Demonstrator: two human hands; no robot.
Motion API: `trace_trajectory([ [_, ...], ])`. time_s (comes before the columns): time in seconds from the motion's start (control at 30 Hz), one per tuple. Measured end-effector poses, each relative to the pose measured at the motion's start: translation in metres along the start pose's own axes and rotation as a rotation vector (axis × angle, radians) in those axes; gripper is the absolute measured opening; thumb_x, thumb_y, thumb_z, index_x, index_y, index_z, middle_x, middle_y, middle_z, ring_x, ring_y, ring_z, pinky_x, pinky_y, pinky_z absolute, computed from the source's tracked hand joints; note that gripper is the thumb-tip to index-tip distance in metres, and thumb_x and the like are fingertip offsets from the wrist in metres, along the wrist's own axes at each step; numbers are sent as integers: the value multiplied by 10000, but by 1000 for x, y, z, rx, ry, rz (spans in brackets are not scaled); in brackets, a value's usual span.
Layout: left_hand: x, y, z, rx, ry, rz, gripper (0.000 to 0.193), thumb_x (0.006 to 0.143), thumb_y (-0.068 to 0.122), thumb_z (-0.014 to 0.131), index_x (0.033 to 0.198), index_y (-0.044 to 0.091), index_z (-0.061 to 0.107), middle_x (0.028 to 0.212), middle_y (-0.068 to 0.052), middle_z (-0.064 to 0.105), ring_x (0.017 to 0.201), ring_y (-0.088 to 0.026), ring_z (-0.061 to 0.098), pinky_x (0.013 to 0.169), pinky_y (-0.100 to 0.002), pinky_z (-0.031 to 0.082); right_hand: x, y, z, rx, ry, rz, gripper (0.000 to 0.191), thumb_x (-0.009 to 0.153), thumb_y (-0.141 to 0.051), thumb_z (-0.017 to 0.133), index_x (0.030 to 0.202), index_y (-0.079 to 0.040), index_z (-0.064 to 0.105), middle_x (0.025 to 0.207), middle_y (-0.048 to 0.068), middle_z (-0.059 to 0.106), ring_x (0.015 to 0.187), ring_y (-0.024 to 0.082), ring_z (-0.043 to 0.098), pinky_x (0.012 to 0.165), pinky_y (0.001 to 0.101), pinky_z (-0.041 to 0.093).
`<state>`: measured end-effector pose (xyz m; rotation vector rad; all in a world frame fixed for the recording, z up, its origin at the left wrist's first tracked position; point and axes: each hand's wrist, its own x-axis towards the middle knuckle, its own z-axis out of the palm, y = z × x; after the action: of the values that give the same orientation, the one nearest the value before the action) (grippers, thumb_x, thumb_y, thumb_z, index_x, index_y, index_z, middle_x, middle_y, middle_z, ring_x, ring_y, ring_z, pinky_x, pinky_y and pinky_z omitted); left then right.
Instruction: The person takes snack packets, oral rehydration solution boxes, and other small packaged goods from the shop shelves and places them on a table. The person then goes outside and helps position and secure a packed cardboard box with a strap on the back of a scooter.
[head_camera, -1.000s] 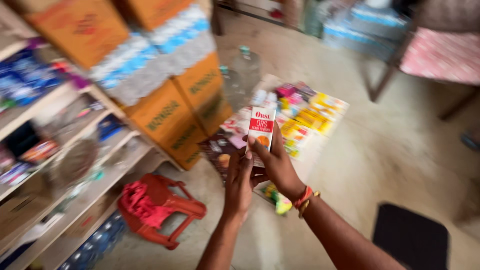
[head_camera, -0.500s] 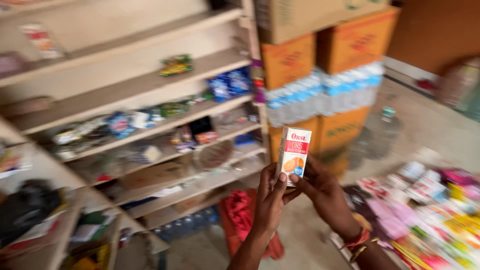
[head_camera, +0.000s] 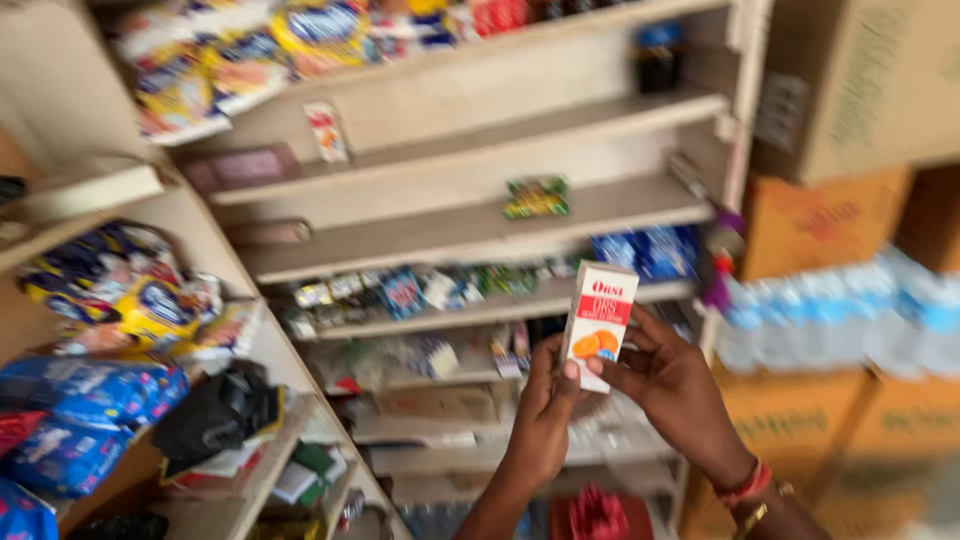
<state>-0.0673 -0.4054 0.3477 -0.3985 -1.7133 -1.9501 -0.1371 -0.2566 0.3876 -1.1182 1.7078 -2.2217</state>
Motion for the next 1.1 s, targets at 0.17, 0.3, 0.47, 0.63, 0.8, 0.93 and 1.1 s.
trace_trajectory([
  [0.17, 70, 28, -59, 277, 39, 31, 469, 1070, 264, 529, 1467, 38, 423, 1392, -130, 622, 1321, -189, 580, 1054, -353, 483, 109, 14, 25, 0, -91, -64, 829, 825, 16, 709, 1568, -65, 350, 1290, 105, 716, 1104, 176, 705, 905, 344, 599],
  [0.3, 108, 53, -124, 582, 145, 73, 478, 1038, 266, 574, 1426, 5, 474, 1319, -162, 702, 1251, -206, 668, 1020, -337, 519, 179, 25, 64, -49, -224, -78, 817, 831, 9, 715, 1563, -83, 363, 1252, 128, 743, 1085, 189, 724, 899, 340, 603],
  [0.47, 140, 84, -195, 691, 219, 119, 472, 1063, 277, 595, 1453, 24, 512, 1316, -162, 731, 1161, -273, 695, 933, -380, 536, 253, 30, 132, -145, -314, -73, 825, 823, -14, 745, 1571, -96, 407, 1225, 123, 760, 1063, 178, 737, 883, 328, 613],
  [0.63, 184, 123, -262, 897, 283, -8, 487, 975, 309, 654, 1395, 79, 566, 1222, -149, 751, 964, -258, 685, 804, -353, 542, 340, 42, 183, -260, -351, -275, 788, 805, 16, 762, 1515, -44, 426, 1205, 141, 756, 1080, 159, 722, 923, 301, 588],
  [0.8, 245, 159, -361, 1089, 359, -149, 459, 975, 311, 678, 1397, 134, 635, 1071, -235, 736, 888, -414, 627, 856, -367, 533, 430, 58, 222, -327, -219, -356, 631, 838, 17, 733, 1438, -14, 538, 1188, 119, 768, 1056, 150, 721, 867, 316, 602],
  [0.93, 303, 167, -461, 1215, 328, 421, 412, 902, 260, 739, 1214, 10, 642, 1166, -243, 701, 1103, -384, 660, 939, -433, 506, 502, 73, 259, -346, -140, -441, 598, 836, 3, 726, 1400, 17, 529, 1210, 130, 746, 1102, 169, 725, 896, 320, 600],
  [1.1, 375, 137, -573, 1367, 328, 217, 509, 901, 317, 724, 1281, 4, 595, 1231, -277, 662, 1193, -419, 622, 1020, -457, 490, 565, 118, 287, -642, 13, -167, 590, 853, -137, 787, 1377, -3, 551, 1194, 157, 740, 1059, 253, 739, 877, 376, 591],
])
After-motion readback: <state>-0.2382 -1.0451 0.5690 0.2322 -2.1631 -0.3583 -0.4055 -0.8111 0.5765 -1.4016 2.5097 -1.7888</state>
